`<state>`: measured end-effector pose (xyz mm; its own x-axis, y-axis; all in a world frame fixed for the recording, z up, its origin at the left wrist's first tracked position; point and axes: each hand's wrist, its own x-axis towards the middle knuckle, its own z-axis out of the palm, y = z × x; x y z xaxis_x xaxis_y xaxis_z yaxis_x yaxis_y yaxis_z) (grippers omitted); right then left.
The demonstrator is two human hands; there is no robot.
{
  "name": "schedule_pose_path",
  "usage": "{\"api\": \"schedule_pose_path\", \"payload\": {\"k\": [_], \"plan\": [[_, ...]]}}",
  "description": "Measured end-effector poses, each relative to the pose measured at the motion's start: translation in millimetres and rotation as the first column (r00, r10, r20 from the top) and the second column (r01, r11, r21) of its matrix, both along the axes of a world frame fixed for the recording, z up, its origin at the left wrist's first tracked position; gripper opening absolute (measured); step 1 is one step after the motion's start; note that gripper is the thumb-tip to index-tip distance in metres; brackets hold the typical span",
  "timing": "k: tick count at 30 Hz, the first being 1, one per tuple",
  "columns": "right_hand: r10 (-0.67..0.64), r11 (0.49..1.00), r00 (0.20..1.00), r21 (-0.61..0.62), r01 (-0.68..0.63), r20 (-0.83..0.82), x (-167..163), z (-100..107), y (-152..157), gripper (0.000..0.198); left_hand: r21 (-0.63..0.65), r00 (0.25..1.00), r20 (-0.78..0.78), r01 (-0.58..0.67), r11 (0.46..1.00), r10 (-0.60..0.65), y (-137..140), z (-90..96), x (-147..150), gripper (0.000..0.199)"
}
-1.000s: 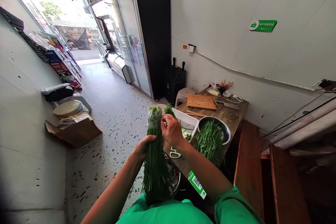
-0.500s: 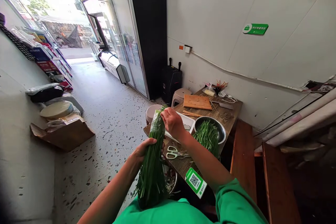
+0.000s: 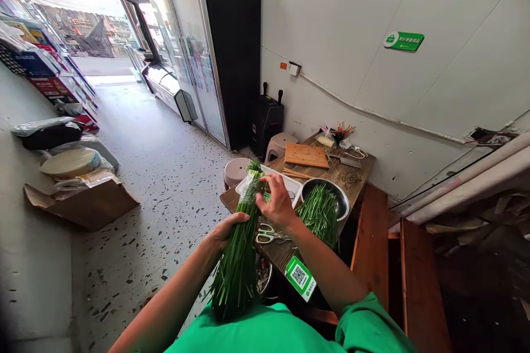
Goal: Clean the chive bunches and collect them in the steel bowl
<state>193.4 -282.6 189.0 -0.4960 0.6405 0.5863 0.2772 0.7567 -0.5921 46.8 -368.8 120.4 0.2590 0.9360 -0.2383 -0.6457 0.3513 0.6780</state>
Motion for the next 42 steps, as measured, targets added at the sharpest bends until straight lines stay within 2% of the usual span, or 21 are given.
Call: {"api": "schedule_pose_path", "payload": {"k": [2,3,7,9,12,15,16,18,20,22,24,26,28,30,33,36,39,42], "plan": [[-0.018,0.990,0.995,-0.144,0.004,-0.095,2.1,-6.1,3.6,0.024,0.064,0.996,-0.082,-0.028,0.998,0.033,1.7,3.2,2.4,0.040],[-0.005,0.975,0.991,-0.222,-0.025,-0.136,3.0,-8.8,5.1,0.025,0.099,0.988,-0.140,-0.053,0.994,0.067,2.4,5.6,4.2,0.041],[0.124,0.850,0.952,-0.465,-0.248,-0.281,2.5,-17.4,4.5,0.065,0.191,0.876,-0.392,-0.221,0.957,0.280,3.6,16.8,11.4,0.034],[0.110,0.802,0.929,-0.520,-0.293,-0.354,1.0,-20.7,3.3,0.069,0.210,0.844,-0.429,-0.255,0.944,0.323,3.0,20.7,12.6,0.032],[0.067,0.762,0.892,-0.554,-0.336,-0.448,0.5,-24.0,4.1,0.059,0.200,0.877,-0.401,-0.199,0.959,0.265,1.6,22.8,11.0,0.032],[0.076,0.768,0.884,-0.538,-0.347,-0.462,2.1,-24.9,3.0,0.053,0.173,0.895,-0.393,-0.155,0.973,0.212,0.5,23.0,9.4,0.034],[0.070,0.792,0.893,-0.519,-0.321,-0.445,2.8,-24.7,1.2,0.052,0.160,0.897,-0.392,-0.152,0.975,0.204,0.3,23.1,9.3,0.035],[0.047,0.872,0.922,-0.434,-0.226,-0.385,4.0,-23.7,-4.1,0.047,0.136,0.905,-0.381,-0.150,0.979,0.191,0.2,23.6,9.3,0.037],[0.031,0.963,0.955,-0.248,-0.108,-0.294,5.5,-22.5,-9.5,0.036,0.124,0.916,-0.362,-0.136,0.983,0.172,0.2,24.1,8.7,0.038],[0.016,1.000,0.983,0.010,-0.014,-0.184,7.6,-21.6,-12.3,0.025,0.122,0.925,-0.347,-0.117,0.986,0.153,0.2,24.1,7.5,0.037],[-0.026,0.967,0.996,0.251,0.047,-0.086,10.6,-21.2,-10.9,0.025,0.113,0.929,-0.345,-0.099,0.989,0.133,0.5,23.6,6.0,0.034],[-0.070,0.895,0.997,0.441,0.068,-0.013,14.4,-20.9,-6.2,0.027,0.098,0.933,-0.342,-0.083,0.992,0.112,0.9,22.8,5.0,0.032],[-0.075,0.808,0.996,0.589,0.030,0.052,18.2,-20.1,-0.1,0.028,0.089,0.942,-0.324,-0.066,0.994,0.092,1.4,22.1,4.7,0.032],[-0.064,0.726,0.992,0.687,-0.030,0.111,20.8,-18.2,5.3,0.027,0.087,0.951,-0.300,-0.050,0.995,0.074,1.6,21.8,4.9,0.033],[-0.083,0.655,0.987,0.754,-0.050,0.138,21.0,-13.9,10.1,0.021,0.087,0.954,-0.295,-0.030,0.996,0.055,1.4,22.9,5.6,0.032],[-0.087,0.659,0.991,0.752,-0.017,0.099,19.0,-9.6,10.2,0.013,0.095,0.957,-0.286,-0.018,0.995,0.045,0.7,24.8,5.8,0.031],[-0.003,0.757,1.000,0.653,-0.016,0.028,19.4,-6.4,6.4,0.010,0.089,0.967,-0.254,0.000,0.996,0.022,-0.1,26.2,5.0,0.034],[0.105,0.878,0.993,0.473,-0.072,-0.044,23.0,-5.9,2.0,0.010,0.090,0.978,-0.208,0.014,0.996,0.005,-0.9,25.5,3.0,0.036]]}}
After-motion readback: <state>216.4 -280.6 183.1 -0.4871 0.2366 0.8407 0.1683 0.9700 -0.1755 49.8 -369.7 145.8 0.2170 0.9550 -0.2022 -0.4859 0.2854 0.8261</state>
